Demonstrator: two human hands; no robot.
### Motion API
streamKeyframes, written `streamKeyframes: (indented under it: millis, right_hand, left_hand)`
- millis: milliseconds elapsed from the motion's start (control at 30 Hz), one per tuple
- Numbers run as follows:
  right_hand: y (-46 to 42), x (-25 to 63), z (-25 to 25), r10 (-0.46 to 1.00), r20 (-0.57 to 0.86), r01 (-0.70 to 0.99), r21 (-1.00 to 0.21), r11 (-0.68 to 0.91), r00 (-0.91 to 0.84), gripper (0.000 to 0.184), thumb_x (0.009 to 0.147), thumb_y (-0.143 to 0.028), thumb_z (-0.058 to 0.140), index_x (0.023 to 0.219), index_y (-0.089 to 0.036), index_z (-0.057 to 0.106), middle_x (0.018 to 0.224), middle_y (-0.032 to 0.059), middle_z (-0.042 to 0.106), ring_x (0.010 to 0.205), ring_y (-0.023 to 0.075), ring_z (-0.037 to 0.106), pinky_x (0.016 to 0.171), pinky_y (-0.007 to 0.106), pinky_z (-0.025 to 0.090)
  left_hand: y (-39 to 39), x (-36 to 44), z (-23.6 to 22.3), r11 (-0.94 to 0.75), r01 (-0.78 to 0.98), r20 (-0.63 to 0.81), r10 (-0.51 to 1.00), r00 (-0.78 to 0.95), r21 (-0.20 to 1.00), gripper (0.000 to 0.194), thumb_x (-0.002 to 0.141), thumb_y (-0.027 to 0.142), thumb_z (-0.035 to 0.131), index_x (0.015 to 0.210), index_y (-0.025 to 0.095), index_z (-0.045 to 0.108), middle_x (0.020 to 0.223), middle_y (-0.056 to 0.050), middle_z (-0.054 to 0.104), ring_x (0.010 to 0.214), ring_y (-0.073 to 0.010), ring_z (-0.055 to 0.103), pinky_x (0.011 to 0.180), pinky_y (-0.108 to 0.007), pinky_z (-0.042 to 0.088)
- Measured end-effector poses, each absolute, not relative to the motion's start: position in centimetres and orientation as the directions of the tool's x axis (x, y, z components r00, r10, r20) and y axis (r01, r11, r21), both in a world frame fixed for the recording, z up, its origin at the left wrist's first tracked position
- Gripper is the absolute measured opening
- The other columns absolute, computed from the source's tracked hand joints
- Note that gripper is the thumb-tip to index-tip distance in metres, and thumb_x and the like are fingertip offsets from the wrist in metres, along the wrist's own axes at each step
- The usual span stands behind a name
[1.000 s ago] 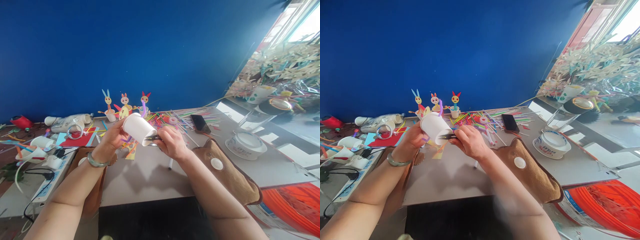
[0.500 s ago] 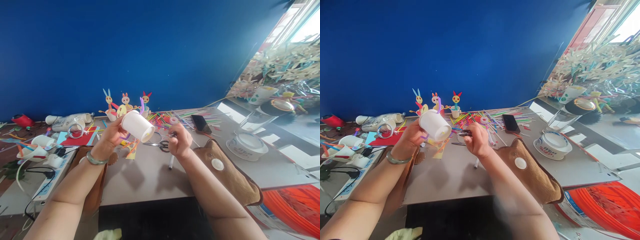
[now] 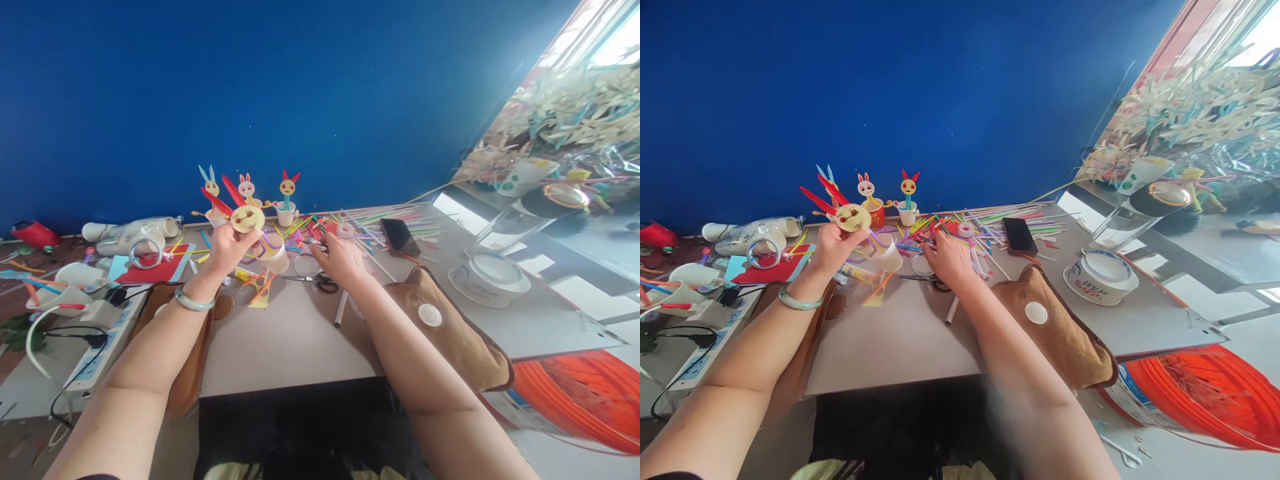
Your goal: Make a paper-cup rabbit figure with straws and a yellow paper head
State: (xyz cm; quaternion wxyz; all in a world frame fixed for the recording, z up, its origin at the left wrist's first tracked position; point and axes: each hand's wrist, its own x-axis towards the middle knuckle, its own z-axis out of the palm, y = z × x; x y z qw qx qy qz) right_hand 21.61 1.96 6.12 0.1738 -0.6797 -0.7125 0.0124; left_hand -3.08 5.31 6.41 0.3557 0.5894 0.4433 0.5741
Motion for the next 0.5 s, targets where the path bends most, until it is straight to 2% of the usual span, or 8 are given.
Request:
streamKeyframes:
  millis: [67, 167, 267, 500]
  right_hand:
    - [2.4, 21.6, 5.8, 0.989, 0.142, 0.978, -0.201, 0.057, -0.028, 0.039, 0.097, -0.052, 0.045, 0.108, -0.019, 0.062, 0.098, 0.0112, 0.074, 0.088, 0.0265, 0.068, 0.066, 0.029, 0.036]
    - [2.9, 21.7, 5.3, 0.997, 0.064, 0.989, -0.139, 0.052, -0.044, 0.037, 0.097, -0.048, 0.047, 0.110, -0.017, 0.062, 0.103, 0.0136, 0.074, 0.095, 0.0287, 0.068, 0.069, 0.031, 0.039]
    - [3.3, 21.8, 4.9, 0.999, 0.007, 0.993, -0.111, 0.050, -0.049, 0.037, 0.099, -0.044, 0.044, 0.114, -0.015, 0.062, 0.108, 0.0161, 0.073, 0.100, 0.0294, 0.068, 0.073, 0.032, 0.042]
    - [3.7, 21.9, 4.1, 0.990, -0.062, 0.990, -0.078, 0.120, -0.125, 0.034, 0.098, -0.036, 0.044, 0.118, -0.015, 0.063, 0.111, 0.0163, 0.072, 0.106, 0.0300, 0.067, 0.079, 0.033, 0.046]
  left_hand:
    - [5.5, -3.0, 5.4, -0.427, 0.314, 0.434, 0.900, 0.052, 0.848, 0.030, 0.069, 0.035, 0.081, 0.089, 0.014, 0.074, 0.083, -0.006, 0.077, 0.075, -0.0197, 0.072, 0.069, -0.027, 0.059]
    - [5.5, -2.7, 4.2, -0.494, 0.425, 0.444, 0.869, 0.219, 0.758, 0.029, 0.074, 0.038, 0.075, 0.090, 0.014, 0.073, 0.087, -0.008, 0.078, 0.078, -0.0213, 0.073, 0.071, -0.028, 0.059]
    - [5.4, -2.4, 3.7, -0.512, 0.428, 0.413, 0.858, 0.306, 0.745, 0.027, 0.077, 0.038, 0.071, 0.089, 0.014, 0.072, 0.087, -0.007, 0.078, 0.078, -0.0208, 0.073, 0.070, -0.027, 0.058]
    - [4.9, -2.2, 4.8, -0.506, 0.361, 0.400, 0.855, 0.329, 0.784, 0.027, 0.076, 0.036, 0.071, 0.089, 0.013, 0.073, 0.088, -0.007, 0.076, 0.082, -0.0200, 0.070, 0.073, -0.026, 0.056]
